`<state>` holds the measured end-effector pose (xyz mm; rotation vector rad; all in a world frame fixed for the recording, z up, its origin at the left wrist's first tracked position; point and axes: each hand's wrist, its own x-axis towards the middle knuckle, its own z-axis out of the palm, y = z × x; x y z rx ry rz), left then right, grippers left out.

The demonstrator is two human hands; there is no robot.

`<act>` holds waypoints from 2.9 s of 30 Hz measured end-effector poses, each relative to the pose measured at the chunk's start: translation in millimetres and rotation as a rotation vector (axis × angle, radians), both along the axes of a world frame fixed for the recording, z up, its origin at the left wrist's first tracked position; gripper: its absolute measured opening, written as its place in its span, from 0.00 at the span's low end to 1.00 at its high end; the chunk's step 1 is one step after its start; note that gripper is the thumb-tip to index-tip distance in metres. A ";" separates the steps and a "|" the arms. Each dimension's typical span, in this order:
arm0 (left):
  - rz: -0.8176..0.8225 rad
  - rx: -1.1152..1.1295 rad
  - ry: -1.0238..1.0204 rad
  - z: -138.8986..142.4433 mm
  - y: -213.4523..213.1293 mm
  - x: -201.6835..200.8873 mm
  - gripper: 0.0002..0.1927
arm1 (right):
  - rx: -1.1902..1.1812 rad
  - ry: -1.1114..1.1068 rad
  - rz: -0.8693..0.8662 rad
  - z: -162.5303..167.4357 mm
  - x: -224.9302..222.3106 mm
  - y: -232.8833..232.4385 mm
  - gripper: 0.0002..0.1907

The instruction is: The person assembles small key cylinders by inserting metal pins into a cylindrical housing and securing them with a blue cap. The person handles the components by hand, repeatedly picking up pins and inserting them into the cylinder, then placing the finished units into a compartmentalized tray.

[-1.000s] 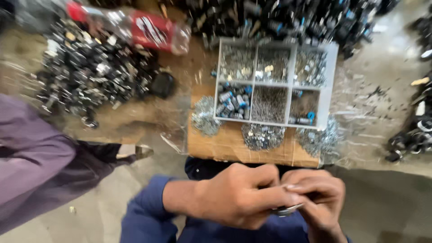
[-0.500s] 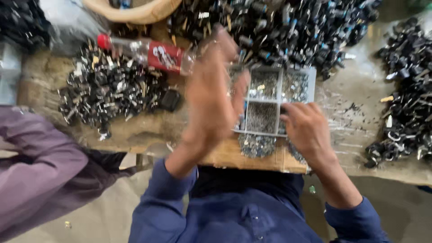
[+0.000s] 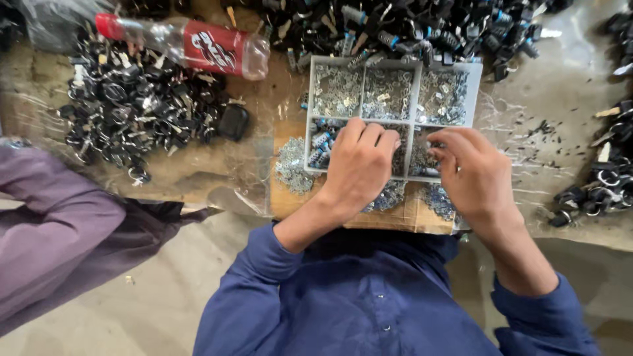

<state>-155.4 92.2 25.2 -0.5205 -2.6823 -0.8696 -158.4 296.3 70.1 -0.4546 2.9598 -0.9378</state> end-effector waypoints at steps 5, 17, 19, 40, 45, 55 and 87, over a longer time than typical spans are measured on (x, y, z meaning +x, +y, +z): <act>0.018 -0.069 -0.021 8.1 8.1 -1.1 0.08 | -0.484 -0.234 -0.141 -11.4 1.1 5.4 0.14; 0.011 0.225 -0.042 21.3 -10.6 10.6 0.06 | -1.086 -0.365 -0.219 -33.3 12.7 -12.7 0.20; 0.023 0.245 -0.035 21.5 -9.6 7.7 0.05 | -1.013 -0.311 -0.170 -34.8 15.2 -16.4 0.19; -0.019 1.213 -0.557 9.9 13.6 17.6 0.06 | -1.006 -0.184 -0.231 -53.2 33.7 -17.4 0.16; -0.029 1.181 -0.554 5.6 13.4 19.0 0.08 | -0.910 -0.146 -0.207 -51.2 34.7 -16.3 0.15; -0.048 1.192 -0.615 0.3 8.4 17.9 0.10 | -0.868 -0.140 -0.164 -52.7 30.5 -12.6 0.14; -0.018 0.260 -0.179 12.5 3.4 -2.6 0.05 | -0.895 -0.167 -0.283 -37.6 15.7 -20.6 0.14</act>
